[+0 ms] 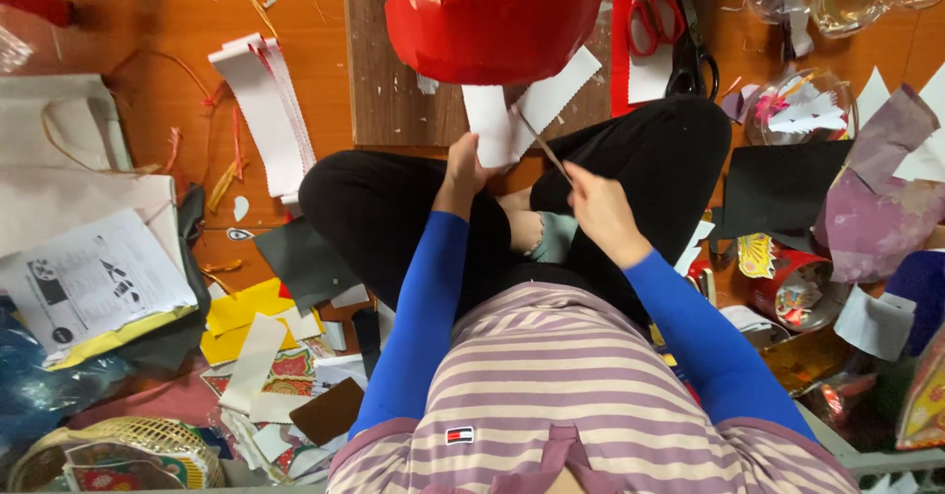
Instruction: Wrapping red paper strips around the base of a tall woven decorative object
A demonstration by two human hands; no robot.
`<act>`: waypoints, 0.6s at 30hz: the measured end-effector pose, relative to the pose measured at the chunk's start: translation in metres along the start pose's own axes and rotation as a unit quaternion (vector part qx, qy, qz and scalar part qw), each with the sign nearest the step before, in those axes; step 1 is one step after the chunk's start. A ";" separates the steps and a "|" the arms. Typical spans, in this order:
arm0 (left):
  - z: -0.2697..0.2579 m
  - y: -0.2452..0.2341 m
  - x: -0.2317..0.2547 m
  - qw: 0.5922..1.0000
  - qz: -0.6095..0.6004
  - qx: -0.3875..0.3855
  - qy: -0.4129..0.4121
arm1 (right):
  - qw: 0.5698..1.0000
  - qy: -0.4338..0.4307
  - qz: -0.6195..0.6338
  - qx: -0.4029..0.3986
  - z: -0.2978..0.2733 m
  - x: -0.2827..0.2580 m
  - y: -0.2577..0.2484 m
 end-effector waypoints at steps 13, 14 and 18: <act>-0.036 -0.035 0.085 0.948 0.137 0.150 0.246 | 0.985 -0.134 0.009 0.105 0.146 -0.076 0.022; -0.040 -0.035 0.086 0.937 0.147 0.164 0.272 | 0.984 -0.139 0.023 0.107 0.154 -0.056 0.030; -0.020 -0.045 0.055 0.983 -0.110 0.137 0.050 | 0.990 -0.060 0.063 0.109 0.153 -0.009 0.023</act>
Point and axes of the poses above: each hand's wrist, its own z-axis towards the middle knuckle, its own y-axis out of the palm, x = y × z, the point moved 10 cm from there along z, towards the middle knuckle, and after that the axes turned 7 degrees about -x, right-handed, at the moved point
